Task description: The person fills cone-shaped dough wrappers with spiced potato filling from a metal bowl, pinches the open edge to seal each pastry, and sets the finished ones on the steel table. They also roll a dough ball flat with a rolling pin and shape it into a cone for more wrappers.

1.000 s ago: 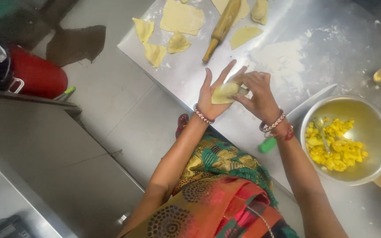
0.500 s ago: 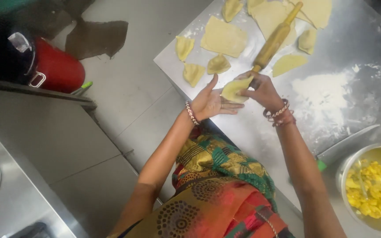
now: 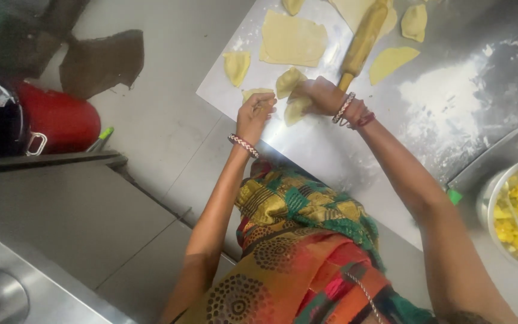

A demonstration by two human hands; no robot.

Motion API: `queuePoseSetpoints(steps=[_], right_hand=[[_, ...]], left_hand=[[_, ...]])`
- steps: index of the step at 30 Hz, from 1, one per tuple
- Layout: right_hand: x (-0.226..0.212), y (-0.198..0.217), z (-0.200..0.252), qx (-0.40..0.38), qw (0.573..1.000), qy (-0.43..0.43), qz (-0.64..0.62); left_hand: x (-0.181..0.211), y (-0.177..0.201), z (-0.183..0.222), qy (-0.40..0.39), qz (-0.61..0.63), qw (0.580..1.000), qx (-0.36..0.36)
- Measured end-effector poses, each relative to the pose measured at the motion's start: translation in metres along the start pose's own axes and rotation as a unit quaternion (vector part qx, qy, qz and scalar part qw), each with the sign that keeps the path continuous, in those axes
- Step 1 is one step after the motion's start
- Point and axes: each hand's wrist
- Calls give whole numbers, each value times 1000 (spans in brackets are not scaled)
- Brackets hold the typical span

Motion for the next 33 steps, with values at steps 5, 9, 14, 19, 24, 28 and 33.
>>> queuePoseSetpoints(steps=[5,9,14,19,24,28,33], right_hand=[[-18,31,23,45,999,1,-14],[-60,67,57,120,982,-145,-24],[-87,6,120,164,967,-194,16],[-125,-68,149,70,961,-210,168],[-86,-59,183,26,925,-291,241],[-51,-36,208,49,893,-360,266],[-72,-45,219,90,906,-381,164]], left_hand=[[-22,-9,-14,-118,-132,984,-4],[-2,-20,-12,-178,-293,939,-10],[19,-30,8,-238,-373,896,36],[26,-66,37,-355,-382,853,44],[-5,-120,58,-386,-385,826,-145],[-29,-168,56,-337,-428,817,-191],[-100,-243,-54,-342,-467,815,-5]])
Point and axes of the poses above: each hand's wrist, its own z-axis away from the middle knuckle, its own y-axis out of the back of the hand, x = y × z, and after that the axes turned 10 degrees about y, right-handed
